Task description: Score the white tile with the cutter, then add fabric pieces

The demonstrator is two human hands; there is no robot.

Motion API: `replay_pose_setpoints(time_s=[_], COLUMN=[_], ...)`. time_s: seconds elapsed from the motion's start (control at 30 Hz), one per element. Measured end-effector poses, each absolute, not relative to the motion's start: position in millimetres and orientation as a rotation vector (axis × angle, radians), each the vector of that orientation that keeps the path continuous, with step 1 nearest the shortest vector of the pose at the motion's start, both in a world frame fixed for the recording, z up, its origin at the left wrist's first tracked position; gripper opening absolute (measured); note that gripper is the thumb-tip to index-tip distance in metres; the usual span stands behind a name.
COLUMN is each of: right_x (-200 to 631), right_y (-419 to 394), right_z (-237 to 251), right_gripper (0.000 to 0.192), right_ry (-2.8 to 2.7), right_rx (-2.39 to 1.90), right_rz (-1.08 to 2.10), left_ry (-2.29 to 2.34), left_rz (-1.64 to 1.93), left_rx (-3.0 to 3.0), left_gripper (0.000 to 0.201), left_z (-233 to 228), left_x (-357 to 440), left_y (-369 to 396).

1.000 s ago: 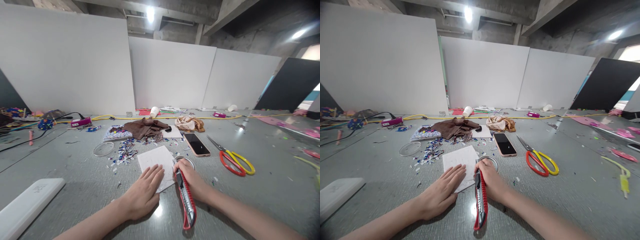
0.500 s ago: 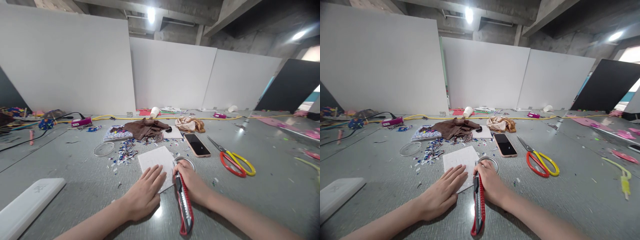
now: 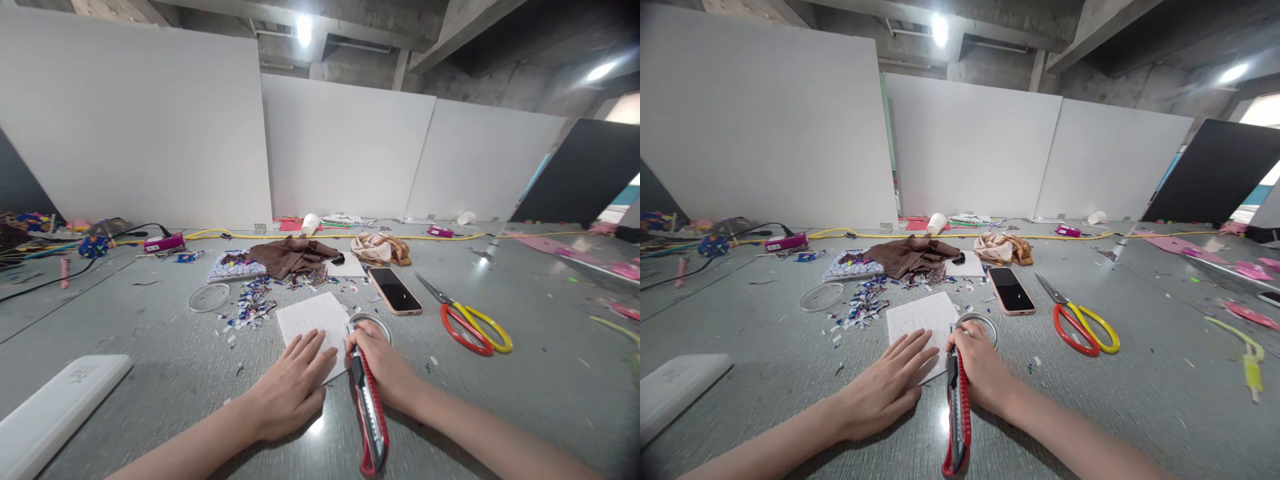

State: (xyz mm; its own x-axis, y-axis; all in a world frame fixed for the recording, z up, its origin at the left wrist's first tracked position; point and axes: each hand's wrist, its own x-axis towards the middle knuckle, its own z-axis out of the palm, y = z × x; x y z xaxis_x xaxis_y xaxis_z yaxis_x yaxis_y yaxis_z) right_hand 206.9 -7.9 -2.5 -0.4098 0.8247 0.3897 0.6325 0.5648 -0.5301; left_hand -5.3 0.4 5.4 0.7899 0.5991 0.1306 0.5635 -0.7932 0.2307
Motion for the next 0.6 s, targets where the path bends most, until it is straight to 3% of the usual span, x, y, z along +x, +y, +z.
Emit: replay_pose_setpoints(time_s=[0.2,0.6], right_x=[206.1,206.5], right_y=[-8.3,-6.8], right_z=[-2.7,-5.7], right_gripper=[0.013,0.013], right_ry=[-2.164,-2.18], right_rx=[-1.175,-1.139], right_rz=[0.392,0.353], left_ry=[0.897,0.898], left_rz=[0.287,0.286], left_rx=[2.819,2.813], left_gripper=[0.045,0.051], left_z=[9.7,7.7], left_x=[-4.2,-5.2], left_y=[-0.8,-0.1])
